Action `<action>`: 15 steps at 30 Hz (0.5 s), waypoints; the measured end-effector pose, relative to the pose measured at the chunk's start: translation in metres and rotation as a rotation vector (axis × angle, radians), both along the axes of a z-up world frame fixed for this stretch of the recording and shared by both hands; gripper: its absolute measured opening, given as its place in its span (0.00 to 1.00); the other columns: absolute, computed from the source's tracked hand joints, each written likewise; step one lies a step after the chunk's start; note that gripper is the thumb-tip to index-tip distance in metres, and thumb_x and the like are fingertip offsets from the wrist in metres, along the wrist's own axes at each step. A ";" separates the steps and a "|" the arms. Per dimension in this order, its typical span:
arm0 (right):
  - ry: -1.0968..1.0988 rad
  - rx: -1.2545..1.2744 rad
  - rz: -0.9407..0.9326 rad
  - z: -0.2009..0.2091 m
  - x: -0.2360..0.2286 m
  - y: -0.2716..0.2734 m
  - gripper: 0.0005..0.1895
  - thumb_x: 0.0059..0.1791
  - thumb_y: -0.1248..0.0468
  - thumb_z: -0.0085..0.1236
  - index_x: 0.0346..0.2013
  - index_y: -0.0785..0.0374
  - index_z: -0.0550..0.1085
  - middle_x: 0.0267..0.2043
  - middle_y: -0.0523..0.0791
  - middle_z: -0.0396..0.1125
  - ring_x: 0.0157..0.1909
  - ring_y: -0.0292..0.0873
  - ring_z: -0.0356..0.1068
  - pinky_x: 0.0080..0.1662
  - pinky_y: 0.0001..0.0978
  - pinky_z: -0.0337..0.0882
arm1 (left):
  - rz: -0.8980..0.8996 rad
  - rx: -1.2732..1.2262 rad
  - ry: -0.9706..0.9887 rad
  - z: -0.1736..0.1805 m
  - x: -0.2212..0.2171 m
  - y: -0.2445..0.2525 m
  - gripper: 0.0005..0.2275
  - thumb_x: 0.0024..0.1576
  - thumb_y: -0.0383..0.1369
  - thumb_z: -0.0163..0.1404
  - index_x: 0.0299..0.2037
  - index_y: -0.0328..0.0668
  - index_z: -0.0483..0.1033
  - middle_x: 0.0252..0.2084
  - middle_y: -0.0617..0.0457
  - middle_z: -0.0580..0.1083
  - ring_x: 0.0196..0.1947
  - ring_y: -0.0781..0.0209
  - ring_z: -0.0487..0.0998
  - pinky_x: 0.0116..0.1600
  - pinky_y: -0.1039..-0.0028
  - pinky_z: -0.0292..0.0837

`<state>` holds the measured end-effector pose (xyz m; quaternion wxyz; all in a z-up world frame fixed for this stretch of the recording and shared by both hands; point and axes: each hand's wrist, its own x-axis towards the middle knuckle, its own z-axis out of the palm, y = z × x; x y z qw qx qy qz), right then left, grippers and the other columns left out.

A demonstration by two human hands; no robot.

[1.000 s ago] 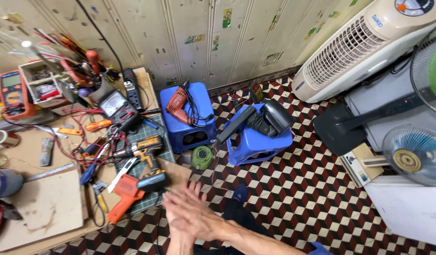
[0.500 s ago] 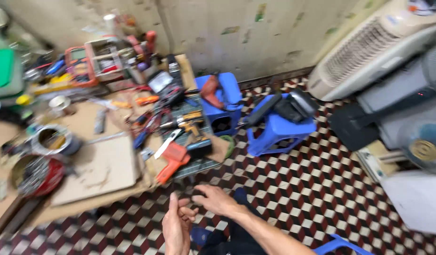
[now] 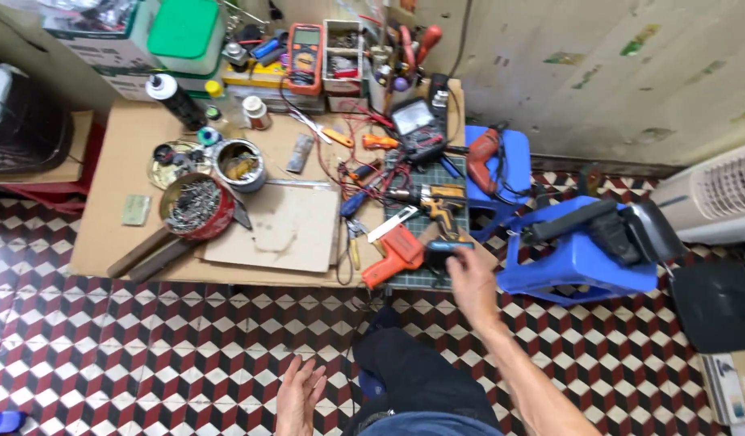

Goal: Repairing and testing a portable electronic searchlight by checking the battery and internal components.

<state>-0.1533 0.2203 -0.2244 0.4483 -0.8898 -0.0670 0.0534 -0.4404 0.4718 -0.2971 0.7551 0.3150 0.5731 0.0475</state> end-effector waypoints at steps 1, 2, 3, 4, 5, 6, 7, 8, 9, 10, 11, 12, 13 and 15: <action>-0.059 0.018 -0.049 0.000 0.012 0.005 0.19 0.51 0.59 0.56 0.55 0.65 0.74 0.48 0.52 0.74 0.47 0.50 0.77 0.49 0.38 0.75 | 0.015 0.000 0.028 -0.005 0.000 0.011 0.29 0.61 0.30 0.44 0.75 0.38 0.51 0.69 0.38 0.66 0.60 0.50 0.75 0.63 0.63 0.70; -0.053 0.025 -0.038 0.000 0.022 0.012 0.19 0.51 0.59 0.56 0.55 0.65 0.74 0.48 0.52 0.74 0.47 0.50 0.77 0.49 0.38 0.75 | 0.026 0.007 0.034 -0.009 0.003 0.019 0.29 0.61 0.30 0.44 0.75 0.38 0.51 0.69 0.38 0.66 0.60 0.50 0.75 0.63 0.63 0.70; -0.073 0.024 -0.038 0.001 0.033 0.019 0.20 0.51 0.60 0.56 0.55 0.67 0.73 0.48 0.53 0.74 0.48 0.51 0.76 0.50 0.39 0.74 | 0.011 -0.005 0.108 -0.011 0.005 0.028 0.28 0.62 0.30 0.44 0.74 0.39 0.54 0.68 0.39 0.67 0.59 0.50 0.75 0.63 0.64 0.71; -0.094 0.024 -0.039 0.002 0.044 0.028 0.20 0.52 0.61 0.56 0.56 0.68 0.73 0.49 0.54 0.73 0.49 0.51 0.76 0.51 0.41 0.73 | -0.003 -0.018 0.182 -0.013 0.007 0.036 0.27 0.62 0.29 0.44 0.73 0.39 0.56 0.67 0.40 0.69 0.58 0.51 0.75 0.62 0.64 0.72; -0.080 0.026 -0.017 0.003 0.047 0.035 0.20 0.52 0.61 0.56 0.56 0.68 0.73 0.49 0.54 0.73 0.49 0.51 0.76 0.51 0.41 0.73 | 0.019 -0.018 0.195 -0.013 0.008 0.041 0.27 0.62 0.29 0.44 0.73 0.39 0.56 0.67 0.40 0.69 0.58 0.51 0.75 0.62 0.64 0.72; -0.042 0.020 0.000 0.004 0.048 0.042 0.21 0.52 0.60 0.56 0.57 0.69 0.71 0.50 0.54 0.73 0.51 0.51 0.75 0.52 0.41 0.72 | -0.023 0.007 0.168 -0.012 0.007 0.045 0.26 0.62 0.29 0.43 0.73 0.39 0.57 0.65 0.40 0.70 0.56 0.52 0.77 0.60 0.65 0.74; -0.009 0.030 0.037 0.004 0.053 0.060 0.22 0.52 0.60 0.56 0.58 0.69 0.70 0.52 0.54 0.72 0.53 0.51 0.74 0.53 0.41 0.72 | -0.045 0.046 0.136 -0.012 0.004 0.054 0.25 0.62 0.29 0.43 0.72 0.38 0.59 0.64 0.41 0.72 0.54 0.53 0.79 0.58 0.67 0.75; -0.001 0.047 0.080 0.002 0.052 0.080 0.22 0.52 0.60 0.56 0.58 0.69 0.70 0.52 0.54 0.72 0.53 0.51 0.74 0.53 0.41 0.72 | -0.001 0.060 0.145 -0.005 0.006 0.059 0.25 0.62 0.29 0.43 0.72 0.38 0.59 0.64 0.41 0.72 0.54 0.53 0.79 0.58 0.67 0.75; 0.034 0.031 0.138 0.002 0.051 0.100 0.24 0.51 0.59 0.56 0.59 0.69 0.69 0.52 0.54 0.72 0.54 0.51 0.74 0.54 0.42 0.72 | -0.026 0.064 0.147 0.001 0.010 0.064 0.24 0.62 0.30 0.43 0.70 0.37 0.61 0.63 0.42 0.73 0.52 0.55 0.80 0.57 0.69 0.76; 0.068 0.015 0.196 0.000 0.051 0.119 0.26 0.51 0.58 0.56 0.61 0.68 0.68 0.53 0.54 0.71 0.54 0.51 0.73 0.54 0.42 0.71 | -0.052 0.067 0.149 0.006 0.015 0.070 0.23 0.61 0.30 0.44 0.69 0.36 0.64 0.62 0.43 0.75 0.51 0.58 0.81 0.55 0.71 0.76; 0.079 0.016 0.224 0.005 0.042 0.133 0.26 0.51 0.58 0.56 0.61 0.68 0.68 0.53 0.54 0.71 0.54 0.51 0.73 0.54 0.42 0.71 | -0.024 0.066 0.160 0.016 0.018 0.073 0.23 0.61 0.30 0.44 0.69 0.36 0.64 0.62 0.43 0.75 0.51 0.58 0.81 0.55 0.71 0.76; 0.104 -0.025 0.289 0.010 0.033 0.147 0.27 0.50 0.58 0.57 0.62 0.67 0.68 0.54 0.54 0.71 0.54 0.52 0.73 0.54 0.43 0.71 | -0.019 0.082 0.137 0.025 0.020 0.076 0.23 0.61 0.31 0.44 0.68 0.36 0.66 0.60 0.43 0.76 0.49 0.59 0.81 0.54 0.71 0.76; 0.118 -0.066 0.351 0.016 0.029 0.162 0.28 0.49 0.58 0.57 0.62 0.66 0.67 0.55 0.54 0.70 0.54 0.52 0.72 0.54 0.43 0.71 | -0.017 0.101 0.105 0.032 0.029 0.082 0.22 0.61 0.32 0.45 0.66 0.37 0.69 0.58 0.43 0.77 0.47 0.60 0.81 0.52 0.72 0.77; 0.132 -0.074 0.425 0.011 0.023 0.182 0.28 0.49 0.56 0.57 0.62 0.64 0.68 0.55 0.54 0.70 0.54 0.52 0.73 0.53 0.43 0.71 | 0.001 0.125 0.115 0.026 0.032 0.095 0.21 0.60 0.32 0.45 0.65 0.37 0.69 0.57 0.45 0.78 0.46 0.61 0.81 0.52 0.72 0.77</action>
